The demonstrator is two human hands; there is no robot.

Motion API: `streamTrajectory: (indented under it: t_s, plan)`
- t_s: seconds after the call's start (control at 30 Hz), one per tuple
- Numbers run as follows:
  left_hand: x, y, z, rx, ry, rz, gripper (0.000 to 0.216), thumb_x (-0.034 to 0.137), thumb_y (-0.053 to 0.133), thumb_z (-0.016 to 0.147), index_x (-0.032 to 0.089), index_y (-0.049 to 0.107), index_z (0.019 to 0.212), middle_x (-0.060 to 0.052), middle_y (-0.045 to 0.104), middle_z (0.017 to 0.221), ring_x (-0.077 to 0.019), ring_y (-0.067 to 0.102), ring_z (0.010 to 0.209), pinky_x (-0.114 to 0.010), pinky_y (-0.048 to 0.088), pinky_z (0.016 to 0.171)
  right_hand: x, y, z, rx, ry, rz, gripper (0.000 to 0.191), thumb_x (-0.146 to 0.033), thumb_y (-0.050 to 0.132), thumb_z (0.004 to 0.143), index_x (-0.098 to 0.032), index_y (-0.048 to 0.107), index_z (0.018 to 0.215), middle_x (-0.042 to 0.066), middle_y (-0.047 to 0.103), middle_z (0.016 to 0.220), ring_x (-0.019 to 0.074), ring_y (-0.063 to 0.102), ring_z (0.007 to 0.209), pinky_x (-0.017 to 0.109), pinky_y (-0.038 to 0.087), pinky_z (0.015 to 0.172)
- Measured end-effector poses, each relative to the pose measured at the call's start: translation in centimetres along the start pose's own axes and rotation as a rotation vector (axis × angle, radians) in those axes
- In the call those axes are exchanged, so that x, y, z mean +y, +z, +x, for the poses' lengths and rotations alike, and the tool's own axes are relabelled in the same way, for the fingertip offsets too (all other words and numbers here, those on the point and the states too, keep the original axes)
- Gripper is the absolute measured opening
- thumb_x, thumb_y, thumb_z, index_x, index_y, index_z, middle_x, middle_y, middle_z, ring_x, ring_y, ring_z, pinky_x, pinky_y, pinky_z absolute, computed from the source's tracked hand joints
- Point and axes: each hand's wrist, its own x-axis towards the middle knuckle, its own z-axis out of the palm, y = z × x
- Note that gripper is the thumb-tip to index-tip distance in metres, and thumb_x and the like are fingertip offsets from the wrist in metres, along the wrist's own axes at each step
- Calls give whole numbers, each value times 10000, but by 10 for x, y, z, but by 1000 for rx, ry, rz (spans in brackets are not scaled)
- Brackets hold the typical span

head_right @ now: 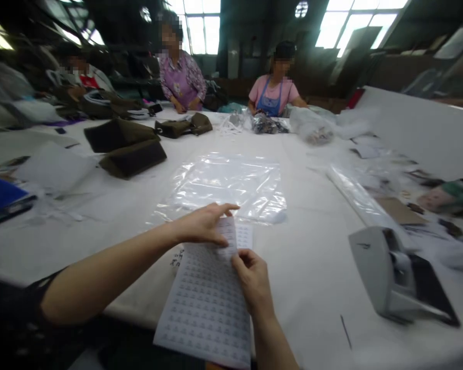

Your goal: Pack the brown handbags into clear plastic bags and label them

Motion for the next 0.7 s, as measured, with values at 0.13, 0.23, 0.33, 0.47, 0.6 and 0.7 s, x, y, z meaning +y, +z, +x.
streamTrajectory:
  t_s: [0.13, 0.23, 0.33, 0.47, 0.6, 0.7]
  plan:
    - [6, 20, -17, 548, 284, 344, 320, 271, 636, 779, 205, 581, 1086, -90, 575, 1043, -245, 493, 979, -413, 381, 884, 1, -1, 5, 88, -81, 8, 184, -339, 709, 692, -168, 642, 703, -1, 633, 637, 138, 546, 587, 254, 442, 580]
    - [9, 40, -29, 533, 460, 357, 128, 200, 524, 860, 181, 641, 909, -45, 590, 829, -166, 509, 770, -326, 435, 758, 3, -1, 7, 106, -121, 5, 175, -325, 699, 697, -160, 640, 710, -13, 628, 631, 122, 538, 570, 236, 433, 557]
    - [7, 58, -33, 491, 417, 290, 166, 199, 511, 873, 157, 644, 962, -51, 600, 813, -158, 520, 763, -298, 464, 721, 4, 0, 5, 87, -165, -6, 183, -333, 692, 713, -160, 638, 734, -5, 641, 671, 130, 562, 607, 245, 451, 589]
    - [1, 71, -34, 500, 367, 186, 196, 209, 519, 874, 174, 636, 1027, -47, 615, 837, -156, 538, 795, -286, 484, 723, 4, -1, 1, 103, -254, -116, 165, -322, 677, 734, -163, 652, 770, 15, 662, 725, 147, 585, 647, 275, 479, 643]
    - [-1, 72, -36, 460, 404, 180, 218, 212, 511, 880, 180, 616, 1069, -52, 615, 871, -155, 542, 813, -289, 487, 735, -2, -1, -4, 159, -374, -328, 116, -281, 647, 752, -168, 666, 774, 11, 662, 701, 146, 581, 627, 269, 480, 632]
    - [-1, 70, -39, 439, 432, 243, 208, 191, 506, 878, 168, 613, 1055, -61, 614, 881, -161, 536, 811, -309, 482, 754, -8, 0, -9, 159, -474, -491, 79, -234, 615, 767, -176, 668, 767, 2, 652, 692, 136, 576, 618, 251, 471, 619]
